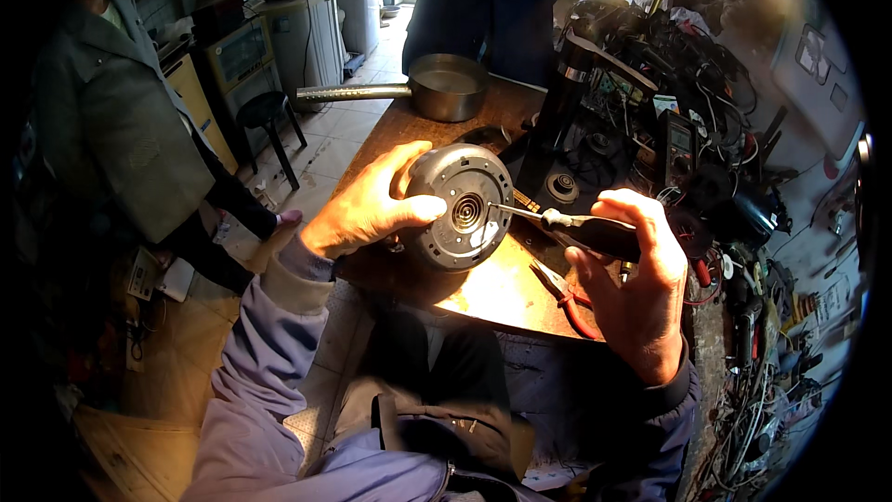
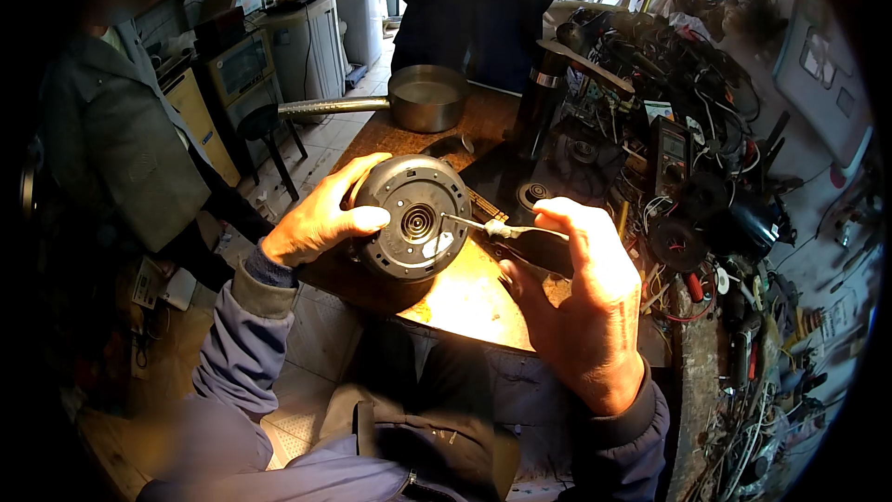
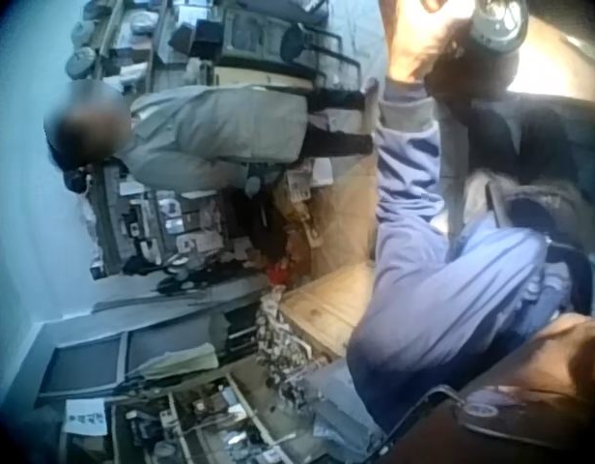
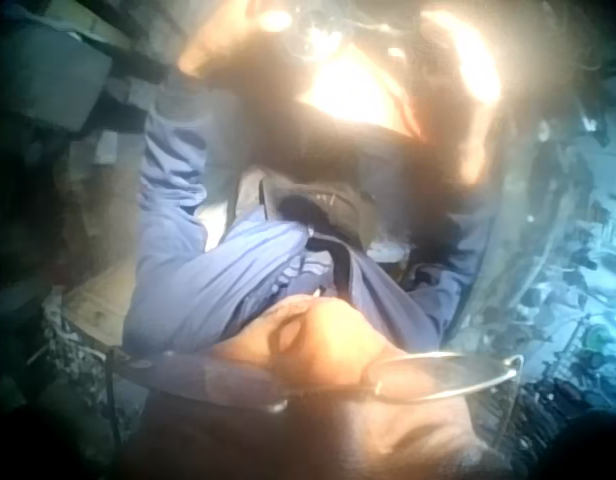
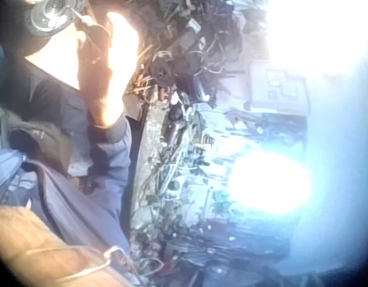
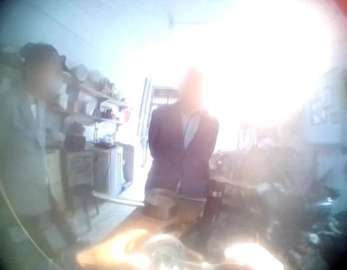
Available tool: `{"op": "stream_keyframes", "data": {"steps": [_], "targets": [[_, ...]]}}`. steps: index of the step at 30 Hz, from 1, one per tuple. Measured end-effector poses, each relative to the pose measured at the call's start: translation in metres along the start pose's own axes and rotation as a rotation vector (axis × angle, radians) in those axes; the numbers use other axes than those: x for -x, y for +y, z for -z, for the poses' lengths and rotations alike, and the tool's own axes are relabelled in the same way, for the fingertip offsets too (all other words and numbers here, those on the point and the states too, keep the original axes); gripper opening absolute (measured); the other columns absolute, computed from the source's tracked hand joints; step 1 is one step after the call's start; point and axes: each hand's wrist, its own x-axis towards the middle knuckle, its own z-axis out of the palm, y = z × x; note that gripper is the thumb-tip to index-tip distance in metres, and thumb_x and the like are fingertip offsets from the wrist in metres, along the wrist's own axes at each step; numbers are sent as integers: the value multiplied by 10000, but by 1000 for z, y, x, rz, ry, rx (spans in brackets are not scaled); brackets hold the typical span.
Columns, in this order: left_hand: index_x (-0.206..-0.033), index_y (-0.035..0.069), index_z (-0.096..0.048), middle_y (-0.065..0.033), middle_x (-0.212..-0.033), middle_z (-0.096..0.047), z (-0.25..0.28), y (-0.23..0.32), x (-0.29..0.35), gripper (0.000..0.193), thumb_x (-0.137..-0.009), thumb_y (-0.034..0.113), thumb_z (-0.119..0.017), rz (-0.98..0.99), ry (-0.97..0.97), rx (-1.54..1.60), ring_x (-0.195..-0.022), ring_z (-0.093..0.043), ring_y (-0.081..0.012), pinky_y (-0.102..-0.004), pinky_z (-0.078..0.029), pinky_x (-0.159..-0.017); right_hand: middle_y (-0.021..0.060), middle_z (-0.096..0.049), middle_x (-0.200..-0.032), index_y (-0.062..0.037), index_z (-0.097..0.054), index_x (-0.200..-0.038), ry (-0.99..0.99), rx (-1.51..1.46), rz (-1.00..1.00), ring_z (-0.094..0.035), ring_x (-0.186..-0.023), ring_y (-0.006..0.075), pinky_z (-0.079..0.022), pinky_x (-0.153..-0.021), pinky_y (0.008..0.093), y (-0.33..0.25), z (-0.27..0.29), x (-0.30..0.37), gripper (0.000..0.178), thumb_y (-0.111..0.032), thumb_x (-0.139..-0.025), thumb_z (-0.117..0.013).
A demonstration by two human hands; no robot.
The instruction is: The person disassembles the base of an induction cooktop, uses a screwdriver to adjust internal components, and reassembles it. They then place a metal kettle on the cooktop and activate it to test functionality.
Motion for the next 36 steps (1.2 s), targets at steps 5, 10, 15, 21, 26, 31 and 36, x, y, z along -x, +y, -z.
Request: {"op": "stream_keyframes", "data": {"steps": [5, 10, 15, 21, 26, 31, 36], "targets": [[-1576, -54, -332, -193, -1474, -530, -3, 5, -1, 1004, -823, 376, -838, 0, 1, -11, -1366, -499, -249, -375, -382, -1181, 137, -709, -885, 22, -691, -1001, 60, 37, -19, -736, -769, 277, -587, -707, 333, 10, -7, 8, 294, -8, -771, -872], [-1567, -57, -344, -201, -1414, -542, -4, 3, 2, 1009, -820, 382, -863, 4, 24, 1, -1295, -542, -249, -363, -472, -1084, 143, -709, -899, 20, -695, -1007, 18, 11, 5, -734, -756, 286, -585, -683, 341, -3, -1, 1, 284, 6, -774, -857], [-1572, -56, -335, -167, -1337, -570, -2, 0, 0, 1020, -819, 383, -865, 27, 8, 22, -1197, -565, -205, -334, -501, -1007, 135, -699, -903, 9, -691, -1053, -11, 27, 29, -735, -765, 269, -581, -692, 337, 4, 0, 7, 306, 25, -785, -838], [-1563, -39, -369, -175, -1471, -537, -3, -3, 2, 984, -808, 362, -856, 37, 24, -15, -1368, -501, -246, -387, -378, -1187, 138, -692, -900, 11, -691, -1041, -7, 58, 83, -727, -756, 252, -571, -695, 326, -3, 8, 3, 287, 26, -793, -833], [-1557, -38, -379, -165, -1461, -547, -2, -1, 0, 983, -802, 363, -864, 38, 14, 5, -1358, -510, -238, -382, -394, -1176, 81, -659, -923, 27, -676, -1044, 42, -86, 31, -659, -809, 153, -533, -749, 270, -19, 6, 6, 266, 85, -810, -787], [-1559, -45, -364, -168, -1311, -588, -5, -2, 0, 1028, -790, 386, -893, 0, 33, 41, -1114, -613, -195, -281, -567, -795, 128, -689, -935, 15, -697, -1043, 24, -81, 59, -732, -785, 212, -587, -717, 309, -16, -5, 7, 264, 34, -813, -825], [-1550, -43, -381, -76, -1068, -563, -2, -8, -1, 1011, -796, 398, -890, -5, 31, -16, -872, -578, -121, -252, -524, -647, 125, -685, -929, 17, -696, -1029, 3, -90, 62, -729, -778, 204, -582, -702, 309, -16, -9, 5, 247, 29, -818, -824]]}}
